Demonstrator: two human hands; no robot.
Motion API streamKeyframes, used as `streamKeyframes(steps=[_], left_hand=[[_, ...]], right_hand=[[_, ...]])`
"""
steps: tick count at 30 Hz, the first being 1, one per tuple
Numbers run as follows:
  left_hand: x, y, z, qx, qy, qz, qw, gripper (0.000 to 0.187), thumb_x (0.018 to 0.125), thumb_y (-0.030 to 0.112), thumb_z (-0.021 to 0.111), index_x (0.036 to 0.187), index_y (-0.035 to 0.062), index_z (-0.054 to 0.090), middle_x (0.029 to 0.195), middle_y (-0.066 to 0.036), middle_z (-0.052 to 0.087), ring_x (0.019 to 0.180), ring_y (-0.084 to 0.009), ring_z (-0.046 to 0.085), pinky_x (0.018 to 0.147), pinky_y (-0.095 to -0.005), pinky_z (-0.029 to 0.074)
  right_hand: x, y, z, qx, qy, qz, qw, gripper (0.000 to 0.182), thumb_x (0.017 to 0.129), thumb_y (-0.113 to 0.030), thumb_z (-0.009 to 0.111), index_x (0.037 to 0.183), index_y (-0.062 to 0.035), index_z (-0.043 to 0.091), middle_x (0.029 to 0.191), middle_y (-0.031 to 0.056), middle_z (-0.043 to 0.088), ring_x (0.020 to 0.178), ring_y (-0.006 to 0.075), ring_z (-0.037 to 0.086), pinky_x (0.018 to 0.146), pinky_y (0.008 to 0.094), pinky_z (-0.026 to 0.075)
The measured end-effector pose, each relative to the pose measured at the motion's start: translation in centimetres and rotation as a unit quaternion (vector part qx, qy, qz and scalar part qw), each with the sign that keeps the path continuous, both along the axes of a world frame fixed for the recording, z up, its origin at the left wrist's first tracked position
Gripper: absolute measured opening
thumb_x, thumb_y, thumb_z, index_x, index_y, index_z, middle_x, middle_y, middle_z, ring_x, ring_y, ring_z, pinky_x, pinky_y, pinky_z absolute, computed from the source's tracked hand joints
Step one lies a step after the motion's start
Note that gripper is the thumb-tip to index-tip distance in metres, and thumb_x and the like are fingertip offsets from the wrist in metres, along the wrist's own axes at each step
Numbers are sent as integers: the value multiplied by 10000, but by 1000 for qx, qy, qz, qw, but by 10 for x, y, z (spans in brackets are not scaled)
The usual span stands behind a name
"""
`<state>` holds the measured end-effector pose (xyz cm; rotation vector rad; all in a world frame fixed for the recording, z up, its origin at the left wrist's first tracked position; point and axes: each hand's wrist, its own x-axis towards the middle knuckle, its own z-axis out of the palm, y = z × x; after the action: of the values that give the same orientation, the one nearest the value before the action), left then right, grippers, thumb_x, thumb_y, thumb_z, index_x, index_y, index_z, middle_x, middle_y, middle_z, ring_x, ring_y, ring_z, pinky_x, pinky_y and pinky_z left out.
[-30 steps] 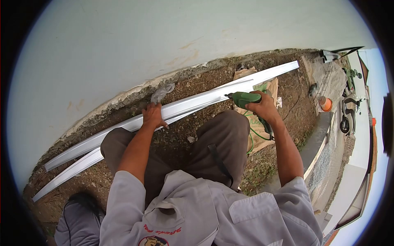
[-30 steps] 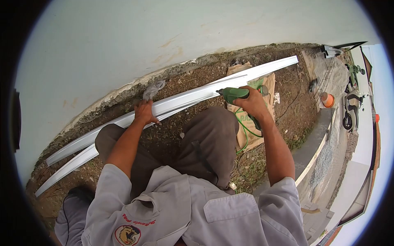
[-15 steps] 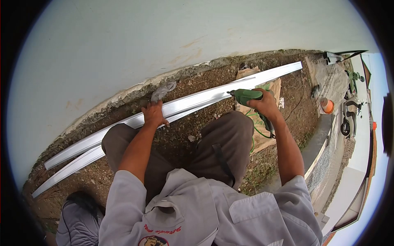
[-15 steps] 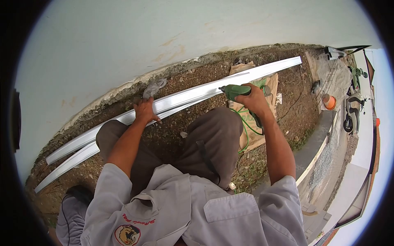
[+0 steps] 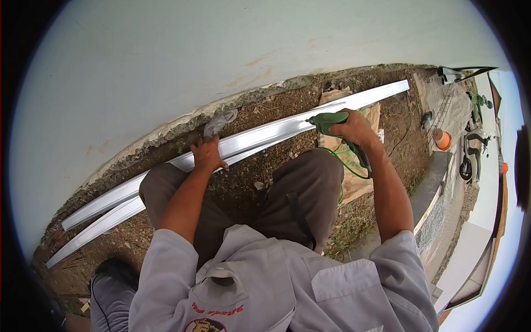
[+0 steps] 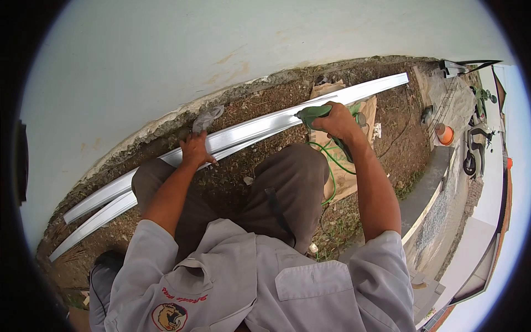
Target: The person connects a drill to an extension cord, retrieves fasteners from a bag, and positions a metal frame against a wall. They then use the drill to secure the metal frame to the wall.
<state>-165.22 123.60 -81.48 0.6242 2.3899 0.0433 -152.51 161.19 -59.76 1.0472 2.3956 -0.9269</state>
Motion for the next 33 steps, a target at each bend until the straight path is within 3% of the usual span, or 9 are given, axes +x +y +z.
streamKeyframes(steps=[4, 16, 33], left_hand=[[-1, 0, -2, -9, -9, -3, 1000, 1117, 547, 472, 1014, 1486, 165, 492, 1439, -129, 574, 1407, -351, 493, 1084, -579, 391], [-3, 0, -2, -8, -31, 4, 999, 1122, 553, 475, 1017, 1492, 164, 488, 1462, -128, 554, 1426, -342, 468, 1104, -571, 376], [-2, -2, -5, 3, -14, 3, 1000, 1099, 539, 464, 1019, 1463, 162, 505, 1456, -128, 564, 1421, -350, 470, 1103, -569, 377]], right_hand=[[-12, 9, -6, -18, 8, 13, 1000, 427, 739, -172, 772, 1084, 77, 736, 868, 128, 751, 632, 199, 686, 519, 347, 574], [-26, 10, 1, -17, -35, 0, 999, 450, 728, -170, 772, 1106, 70, 733, 914, 139, 761, 666, 213, 710, 531, 351, 598], [-26, 4, 1, 8, -36, 3, 999, 458, 725, -186, 765, 1103, 69, 733, 859, 137, 754, 622, 222, 706, 538, 346, 599]])
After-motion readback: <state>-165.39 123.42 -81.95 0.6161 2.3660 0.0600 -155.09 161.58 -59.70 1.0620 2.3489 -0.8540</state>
